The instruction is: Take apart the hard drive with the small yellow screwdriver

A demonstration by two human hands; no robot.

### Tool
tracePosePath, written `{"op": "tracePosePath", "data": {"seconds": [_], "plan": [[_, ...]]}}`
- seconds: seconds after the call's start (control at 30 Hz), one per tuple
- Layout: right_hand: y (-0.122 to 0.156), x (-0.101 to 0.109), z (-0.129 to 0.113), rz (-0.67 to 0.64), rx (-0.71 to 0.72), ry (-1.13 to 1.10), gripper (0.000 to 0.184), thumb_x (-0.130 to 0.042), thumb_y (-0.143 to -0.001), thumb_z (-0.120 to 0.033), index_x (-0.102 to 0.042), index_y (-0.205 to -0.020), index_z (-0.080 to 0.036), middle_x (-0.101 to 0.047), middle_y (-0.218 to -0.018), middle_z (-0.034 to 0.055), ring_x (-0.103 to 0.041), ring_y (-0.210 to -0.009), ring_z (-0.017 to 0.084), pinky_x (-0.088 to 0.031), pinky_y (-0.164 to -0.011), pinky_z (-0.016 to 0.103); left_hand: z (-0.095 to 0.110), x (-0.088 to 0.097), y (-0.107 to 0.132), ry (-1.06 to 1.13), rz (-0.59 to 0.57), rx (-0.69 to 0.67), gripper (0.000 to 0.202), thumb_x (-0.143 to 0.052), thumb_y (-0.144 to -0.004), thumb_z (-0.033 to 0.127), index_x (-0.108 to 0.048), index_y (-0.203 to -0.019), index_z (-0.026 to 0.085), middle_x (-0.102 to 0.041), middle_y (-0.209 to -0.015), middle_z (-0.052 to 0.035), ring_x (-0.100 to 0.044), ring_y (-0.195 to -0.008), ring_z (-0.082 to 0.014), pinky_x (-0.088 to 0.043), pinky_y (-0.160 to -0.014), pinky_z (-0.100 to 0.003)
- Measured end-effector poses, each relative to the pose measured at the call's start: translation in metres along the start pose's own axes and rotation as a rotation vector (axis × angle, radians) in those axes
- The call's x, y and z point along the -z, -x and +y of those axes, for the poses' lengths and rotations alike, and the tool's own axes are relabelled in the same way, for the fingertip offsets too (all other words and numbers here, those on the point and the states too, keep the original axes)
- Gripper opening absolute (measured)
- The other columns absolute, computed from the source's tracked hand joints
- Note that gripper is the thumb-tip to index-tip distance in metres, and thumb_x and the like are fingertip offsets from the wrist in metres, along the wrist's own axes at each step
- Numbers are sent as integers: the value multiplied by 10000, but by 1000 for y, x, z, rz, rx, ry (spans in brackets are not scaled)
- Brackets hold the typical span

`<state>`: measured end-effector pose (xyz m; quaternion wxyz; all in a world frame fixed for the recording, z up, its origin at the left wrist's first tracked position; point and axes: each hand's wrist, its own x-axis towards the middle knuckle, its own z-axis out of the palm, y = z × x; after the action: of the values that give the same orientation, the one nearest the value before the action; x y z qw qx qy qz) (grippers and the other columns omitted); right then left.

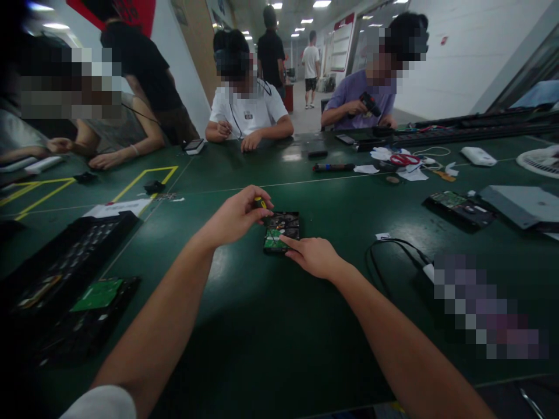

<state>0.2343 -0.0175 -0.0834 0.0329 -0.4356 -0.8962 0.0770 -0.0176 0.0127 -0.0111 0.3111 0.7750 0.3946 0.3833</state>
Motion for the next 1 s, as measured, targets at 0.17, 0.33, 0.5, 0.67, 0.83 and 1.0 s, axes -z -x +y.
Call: {"op": "tracePosePath", "data": {"seconds": [0.17,0.33,0.5,0.67,0.83,1.0], "plan": [[0,-1,0,-1,3,5,545,-344,-1101,-518,-381,-1619,-355,-742,-1237,84,-716,-1017,252,-494,-805,318,7,5,2,-81,-52,-27,168,-633,-943,206,-634,-1111,210,-720,-1053,-50,-674,-815,-160,-547,-748,-308],[0,-4,3,3,0,7,548,-355,-1097,-520,-382,-1619,-353,-744,-1230,82,-717,-1004,249,-495,-797,316,9,11,3,-157,-82,-17,184,-592,-963,202,-632,-1142,209,-713,-1065,-46,-666,-814,-159,-530,-742,-308],[0,-5,5,8,3,2,544,-356,-1097,-520,-387,-1616,-361,-743,-1240,78,-716,-1020,257,-501,-805,325,9,12,3,-237,-95,-15,215,-537,-973,173,-606,-1175,202,-707,-1070,-55,-657,-824,-162,-525,-742,-309],[0,-4,3,7,-4,-15,546,-357,-1097,-514,-388,-1617,-349,-735,-1262,86,-715,-1025,247,-505,-826,322,10,10,4,-213,-125,-48,306,-482,-970,118,-588,-1243,206,-688,-1152,-75,-671,-980,-191,-545,-795,-319],[0,-2,2,0,-6,-20,546,-360,-1097,-509,-383,-1619,-350,-739,-1253,85,-719,-1016,245,-507,-817,320,17,9,5,-156,-160,-96,364,-476,-983,124,-607,-1315,200,-652,-1238,-99,-659,-994,-191,-563,-808,-330],[0,-3,2,-5,-20,-5,539,-362,-1097,-510,-384,-1615,-365,-750,-1214,77,-724,-994,243,-503,-804,315,23,5,5,-198,-98,-178,364,-618,-990,264,-666,-1350,236,-614,-1242,-104,-607,-1121,-219,-525,-965,-371]]}}
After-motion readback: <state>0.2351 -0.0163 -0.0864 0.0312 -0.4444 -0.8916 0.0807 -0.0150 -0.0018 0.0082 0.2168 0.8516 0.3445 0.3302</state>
